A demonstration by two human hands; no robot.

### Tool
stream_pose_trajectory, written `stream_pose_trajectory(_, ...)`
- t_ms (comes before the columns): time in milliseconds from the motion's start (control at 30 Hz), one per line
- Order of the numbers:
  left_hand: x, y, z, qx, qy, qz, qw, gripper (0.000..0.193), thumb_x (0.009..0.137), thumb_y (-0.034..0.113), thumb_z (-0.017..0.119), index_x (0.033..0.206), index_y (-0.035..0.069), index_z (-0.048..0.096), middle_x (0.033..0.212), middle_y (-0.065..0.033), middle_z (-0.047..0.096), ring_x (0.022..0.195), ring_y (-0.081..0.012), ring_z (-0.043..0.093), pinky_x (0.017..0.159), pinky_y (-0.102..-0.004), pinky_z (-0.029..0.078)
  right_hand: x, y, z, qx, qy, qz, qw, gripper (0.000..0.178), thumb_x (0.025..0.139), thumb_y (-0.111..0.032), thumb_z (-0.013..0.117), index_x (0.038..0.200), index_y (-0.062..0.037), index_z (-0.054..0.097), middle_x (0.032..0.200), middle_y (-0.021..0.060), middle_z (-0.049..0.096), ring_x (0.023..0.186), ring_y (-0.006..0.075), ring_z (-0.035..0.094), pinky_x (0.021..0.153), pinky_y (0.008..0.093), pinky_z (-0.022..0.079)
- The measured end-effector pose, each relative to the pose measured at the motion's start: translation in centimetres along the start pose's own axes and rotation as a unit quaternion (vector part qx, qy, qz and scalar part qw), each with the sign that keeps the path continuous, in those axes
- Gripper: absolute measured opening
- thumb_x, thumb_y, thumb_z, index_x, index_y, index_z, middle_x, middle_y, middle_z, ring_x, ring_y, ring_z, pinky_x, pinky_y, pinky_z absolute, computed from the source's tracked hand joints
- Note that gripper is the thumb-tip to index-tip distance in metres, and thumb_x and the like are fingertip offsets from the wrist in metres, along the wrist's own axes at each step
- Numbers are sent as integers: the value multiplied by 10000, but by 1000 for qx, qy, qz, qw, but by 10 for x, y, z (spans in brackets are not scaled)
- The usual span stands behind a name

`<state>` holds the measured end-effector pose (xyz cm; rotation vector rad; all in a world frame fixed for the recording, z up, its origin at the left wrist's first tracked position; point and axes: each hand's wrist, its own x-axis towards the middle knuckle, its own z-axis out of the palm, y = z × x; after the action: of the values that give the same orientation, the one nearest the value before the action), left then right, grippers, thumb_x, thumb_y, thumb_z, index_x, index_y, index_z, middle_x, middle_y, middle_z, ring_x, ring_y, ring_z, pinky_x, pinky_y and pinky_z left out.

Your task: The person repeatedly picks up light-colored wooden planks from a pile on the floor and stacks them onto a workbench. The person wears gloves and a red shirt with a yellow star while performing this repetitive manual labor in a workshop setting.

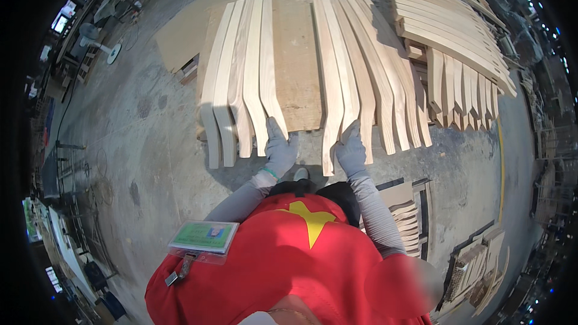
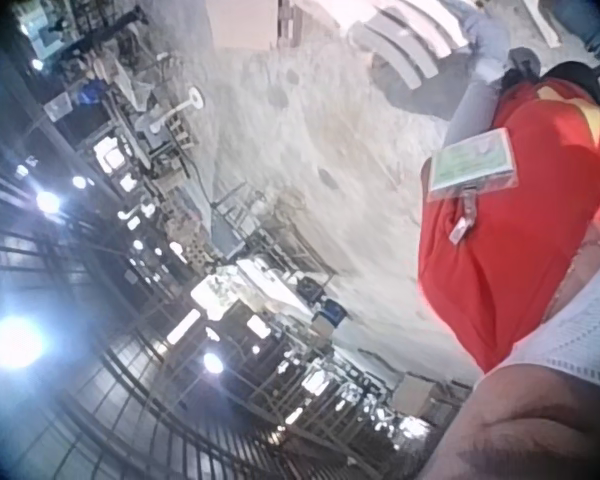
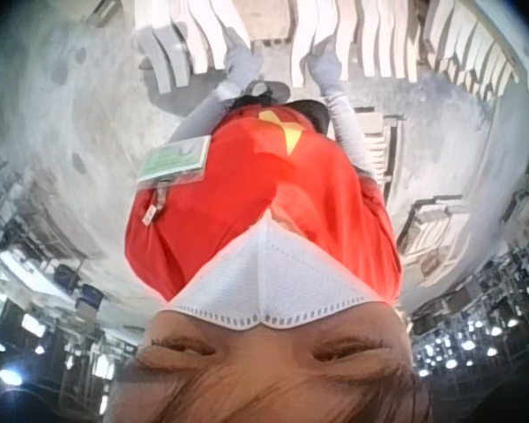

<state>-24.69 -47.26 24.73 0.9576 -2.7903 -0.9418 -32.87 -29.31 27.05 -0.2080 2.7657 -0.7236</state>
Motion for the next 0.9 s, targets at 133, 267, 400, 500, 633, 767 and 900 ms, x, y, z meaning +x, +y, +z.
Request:
stream_pose_trajectory(133,2,10,-6,28,-16,-21,999,977,780,321,605,1420,-97,-4,1484,-296,116,1134,-366,504,856,-333,470,4,-3,5,-1,12,-6,1000,866,759,-177,576,1440,0,71,1234,287,471,988,440,558,843,487,457)
stream_pose_trajectory(267,2,19,-14,22,-43,-66,997,955,762,269,636,1429,-79,49,1481,-270,174,1143,-339,502,884,-339,457,0,-1,-4,18,22,-25,999,868,762,-183,570,1443,0,65,1246,301,451,1026,435,537,860,483,445)
stream_pose_trajectory(400,3,-14,-17,-433,18,2,901,882,763,222,660,1428,-63,156,1418,-242,335,1119,-279,529,914,-342,439,1,-16,-38,99,-7,-65,993,880,759,-227,589,1432,51,95,1357,301,362,1210,394,432,986,402,378)
stream_pose_trajectory(500,-3,-8,-52,-434,-46,186,880,534,772,77,635,1257,-59,456,1167,-174,575,1041,-242,582,918,-312,449,-4,13,-58,238,6,-71,969,868,761,-218,610,1411,110,137,1462,260,251,1386,300,221,1118,311,195)
stream_pose_trajectory(633,-23,-39,-66,-472,-92,215,850,325,763,-93,573,1086,-65,548,1116,-143,573,1075,-229,566,909,-334,476,-48,-16,-64,383,-11,-70,921,757,780,-71,582,1409,98,195,1445,220,307,1357,262,289,1096,319,252)
stream_pose_trajectory(767,-40,-35,-78,-394,-82,281,871,330,767,-111,592,1089,-78,529,1145,-155,534,1079,-227,555,930,-338,465,-48,-36,-77,508,-187,-19,841,727,744,-51,594,1383,92,278,1218,154,524,1071,205,543,950,278,406)
stream_pose_trajectory(900,-53,-27,-79,-470,-114,193,854,327,741,-78,645,1057,-72,561,1028,-157,585,976,-238,592,866,-319,482,-41,-42,-42,642,-278,53,713,588,801,-138,585,1334,6,381,968,96,597,726,135,615,580,231,521)
